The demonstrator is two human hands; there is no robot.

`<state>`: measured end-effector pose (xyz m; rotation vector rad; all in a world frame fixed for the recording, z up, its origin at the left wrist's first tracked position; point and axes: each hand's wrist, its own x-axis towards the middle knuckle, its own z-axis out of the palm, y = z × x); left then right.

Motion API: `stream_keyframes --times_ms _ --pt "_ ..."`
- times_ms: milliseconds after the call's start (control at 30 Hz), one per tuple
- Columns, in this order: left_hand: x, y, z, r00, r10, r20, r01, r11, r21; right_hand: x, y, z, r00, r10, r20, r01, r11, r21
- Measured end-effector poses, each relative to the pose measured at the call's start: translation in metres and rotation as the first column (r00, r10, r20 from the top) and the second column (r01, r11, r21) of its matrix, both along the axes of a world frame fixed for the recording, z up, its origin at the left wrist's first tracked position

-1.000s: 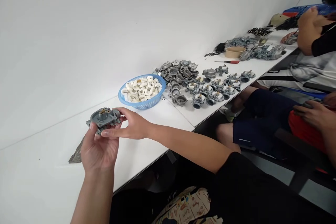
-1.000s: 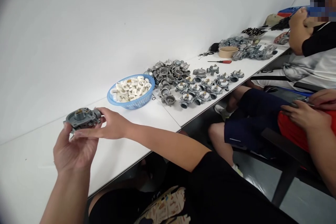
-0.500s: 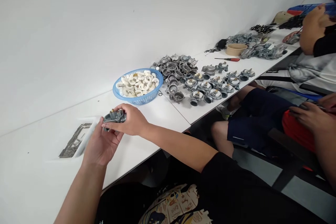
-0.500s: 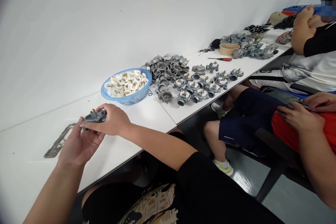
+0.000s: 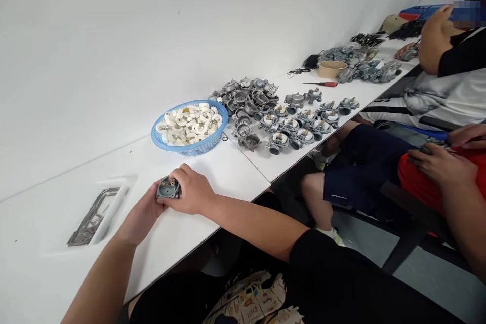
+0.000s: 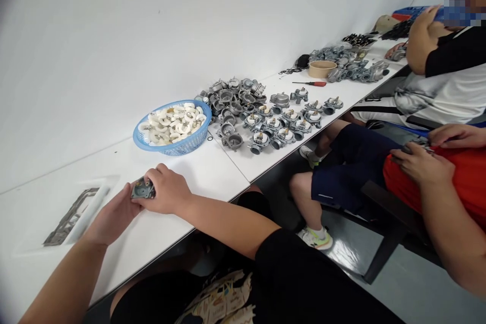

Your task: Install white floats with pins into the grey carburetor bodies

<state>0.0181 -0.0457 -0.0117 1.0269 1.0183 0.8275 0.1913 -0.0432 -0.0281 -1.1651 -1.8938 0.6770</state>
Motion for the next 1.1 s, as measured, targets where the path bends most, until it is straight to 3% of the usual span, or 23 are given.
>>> stream_keyframes --times_ms 100,200,300,400,500,600,800,1100 --pt "-0.014 -0.003 -0.015 0.988 -0.146 0.047 0.140 0.983 0.117 0.000 -0.001 -0.002 0.983 -0.048 -0.176 0.033 0.996 -0.082" --pt "-0.024 -0.002 -0.026 0.974 -0.228 0.021 0.219 0.956 0.194 -0.001 -0.002 -0.004 0.979 -0.070 -0.189 0.059 0.996 -0.060" --pt "-0.022 -0.004 -0.032 0.994 -0.109 -0.028 0.113 0.971 0.209 -0.003 -0.001 -0.008 0.991 -0.102 -0.082 0.108 0.991 0.075" --pt "-0.009 -0.012 -0.036 0.993 0.054 -0.104 -0.016 0.942 0.334 -0.004 -0.002 -0.010 0.988 -0.154 -0.003 0.154 0.981 0.118" --pt "0.007 -0.021 -0.035 0.940 0.151 -0.306 0.008 0.887 0.462 -0.004 -0.004 -0.008 0.979 -0.189 0.083 0.177 0.975 0.133" --pt "0.015 -0.025 -0.032 0.881 0.171 -0.440 0.071 0.873 0.483 -0.005 -0.005 -0.005 0.967 -0.217 0.133 0.197 0.969 0.150" --pt "0.016 -0.018 -0.033 0.836 0.194 -0.513 0.049 0.905 0.422 -0.008 -0.006 -0.005 0.976 -0.204 0.080 0.194 0.975 0.112" --pt "0.013 -0.016 -0.041 0.828 0.338 -0.447 -0.049 0.838 0.543 -0.005 -0.009 -0.008 0.996 -0.059 0.060 0.059 0.998 0.008"
